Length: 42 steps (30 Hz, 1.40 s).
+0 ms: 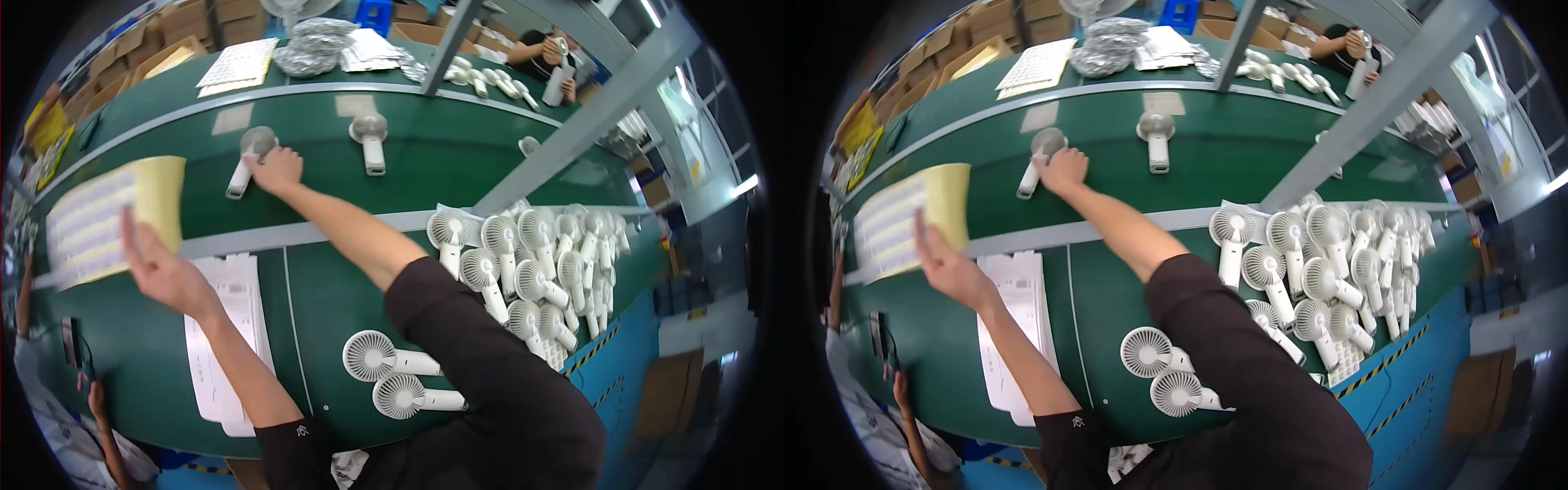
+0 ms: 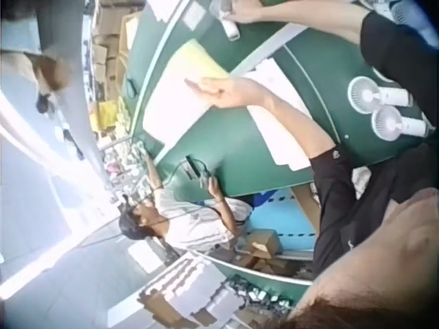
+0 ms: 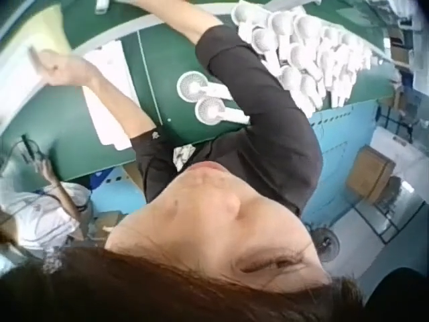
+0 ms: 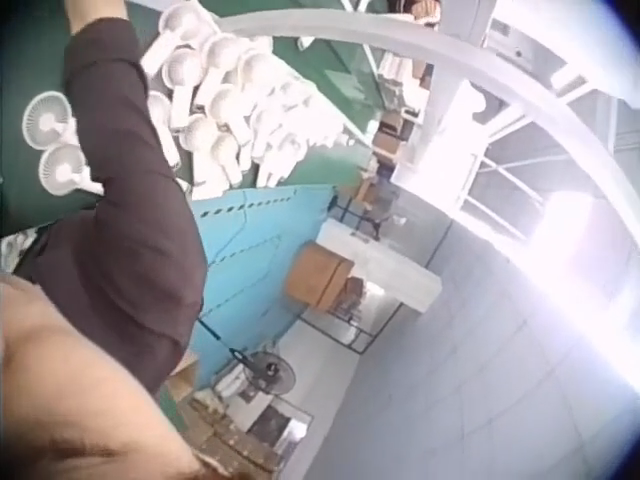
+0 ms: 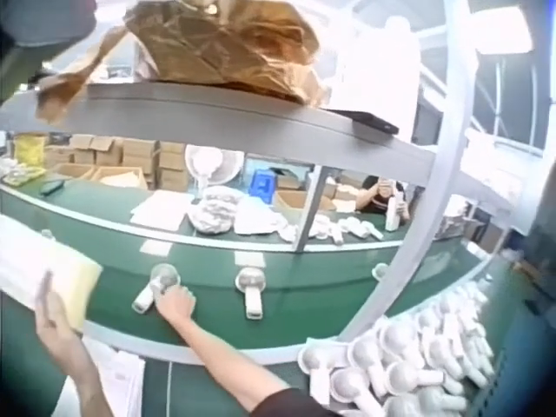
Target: Apply stickers to small handheld fans on an assembly line.
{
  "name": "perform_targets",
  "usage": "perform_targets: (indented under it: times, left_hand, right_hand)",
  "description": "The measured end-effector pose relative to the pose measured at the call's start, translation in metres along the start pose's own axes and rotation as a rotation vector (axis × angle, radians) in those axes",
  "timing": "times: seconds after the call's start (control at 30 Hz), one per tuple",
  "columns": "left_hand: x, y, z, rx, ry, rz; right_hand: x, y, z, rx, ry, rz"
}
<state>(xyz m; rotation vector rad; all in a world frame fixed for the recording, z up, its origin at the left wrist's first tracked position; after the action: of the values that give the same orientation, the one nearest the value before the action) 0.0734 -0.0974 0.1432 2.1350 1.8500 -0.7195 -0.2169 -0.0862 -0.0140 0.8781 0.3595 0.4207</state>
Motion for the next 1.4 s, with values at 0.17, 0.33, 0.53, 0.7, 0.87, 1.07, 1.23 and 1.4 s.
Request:
perform_targets:
  times: [0.17,0.33,0.53,0.7,0.87,1.07,1.23,1.4]
  left_hand:
    - [0.026,-0.069,0.061,0.026,0.328,0.454]
    - [0.032,-0.075,0.072,-0.012,0.373,0.554]
    - [0.030,-0.062,0.069,-0.079,0.327,0.576]
    - [0.045,-0.100,0.025,0.010,0.153,0.645]
    - [0.068,-0.093,-0.012,0.028,0.099,0.675]
    - [0.115,-0.098,0.016,-0.039,0.172,0.786]
    - [0.149,-0.116,0.009,0.032,0.160,0.955]
    - [0.176,-0.134,0.008,0.359,0.530,1.115]
  right_hand:
    - [-0.037,-0.011,-0.014,-0.088,-0.210,-0.022]
    - [-0.045,-0.019,-0.029,-0.337,-0.204,0.064]
    - [0.010,0.013,-0.070,-0.643,-0.433,0.344]
    - [0.061,0.067,-0.135,-1.196,-0.492,0.475]
    - [0.142,0.140,-0.130,-1.278,-0.362,0.511]
    - [0.204,0.187,-0.098,-1.275,-0.089,0.589]
    - [0.214,0.194,-0.076,-1.254,0.147,0.709]
    - [0.214,0.189,-0.066,-1.110,0.229,0.923]
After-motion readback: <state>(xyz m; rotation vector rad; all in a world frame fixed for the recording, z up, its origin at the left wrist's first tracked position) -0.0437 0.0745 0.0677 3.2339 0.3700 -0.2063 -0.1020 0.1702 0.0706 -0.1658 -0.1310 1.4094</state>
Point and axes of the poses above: each hand's wrist, its own x-axis away from the middle knuckle, its own y-axis out of the back of the hand, z = x × y, the point moved 8 cm from there along -x, towards the middle knuckle, and after that the axes turned 7 degrees about z, right-handed, at the moved point
